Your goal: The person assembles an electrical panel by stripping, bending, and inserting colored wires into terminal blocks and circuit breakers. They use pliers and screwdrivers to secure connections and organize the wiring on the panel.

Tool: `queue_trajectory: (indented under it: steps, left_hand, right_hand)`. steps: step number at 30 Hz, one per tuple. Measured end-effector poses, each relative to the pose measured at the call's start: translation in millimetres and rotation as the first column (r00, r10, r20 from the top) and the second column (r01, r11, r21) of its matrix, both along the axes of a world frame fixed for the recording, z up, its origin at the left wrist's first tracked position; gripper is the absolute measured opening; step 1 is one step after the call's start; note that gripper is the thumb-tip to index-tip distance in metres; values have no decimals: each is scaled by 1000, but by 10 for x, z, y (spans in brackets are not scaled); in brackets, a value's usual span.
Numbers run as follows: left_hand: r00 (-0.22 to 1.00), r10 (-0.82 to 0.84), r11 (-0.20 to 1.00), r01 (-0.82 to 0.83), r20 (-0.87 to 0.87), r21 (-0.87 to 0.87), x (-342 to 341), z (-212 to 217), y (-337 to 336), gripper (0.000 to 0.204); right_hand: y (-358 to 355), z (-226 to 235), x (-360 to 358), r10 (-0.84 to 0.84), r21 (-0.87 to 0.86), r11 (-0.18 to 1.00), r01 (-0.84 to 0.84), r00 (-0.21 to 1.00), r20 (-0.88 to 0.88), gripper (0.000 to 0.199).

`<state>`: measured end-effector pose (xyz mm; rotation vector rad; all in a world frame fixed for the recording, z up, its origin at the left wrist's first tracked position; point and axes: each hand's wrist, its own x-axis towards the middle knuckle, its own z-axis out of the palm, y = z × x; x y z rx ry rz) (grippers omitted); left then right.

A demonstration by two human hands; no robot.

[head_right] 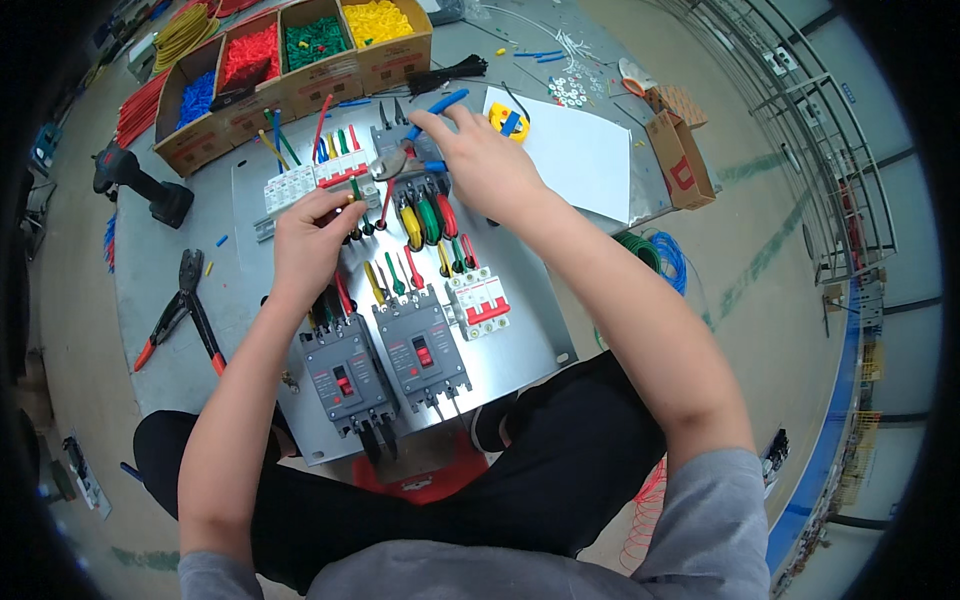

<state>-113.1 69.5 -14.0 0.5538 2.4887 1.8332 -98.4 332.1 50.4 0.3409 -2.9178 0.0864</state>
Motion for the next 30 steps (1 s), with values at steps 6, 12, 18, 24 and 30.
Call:
queue_trajectory:
  steps: [6,12,18,24,30]
  left_hand:
    - [1000,-8,999,8,1,42,7,5,-33,22]
    - [1000,-24,998,25,-11,51,-2,10,-16,23]
    - [1000,-27,999,27,4,33,-2,23,-30,22]
    - [998,-13,999,10,55,49,-2,16,-32,22]
    - [997,-26,1000,25,78,20,4,62,-29,19]
  right_hand:
    - [-39,-18,-135,-38,117,992,55,990,-138,106]
    - [27,-205,-164,102,33,995,-98,981,-168,92]
    - [-133,-255,-37,140,67,988,-138,990,-30,99]
    - [-172,-215,6,126,93,987,-130,991,40,103]
    - [-141,-197,31,133,14,991,-135,985,113,103]
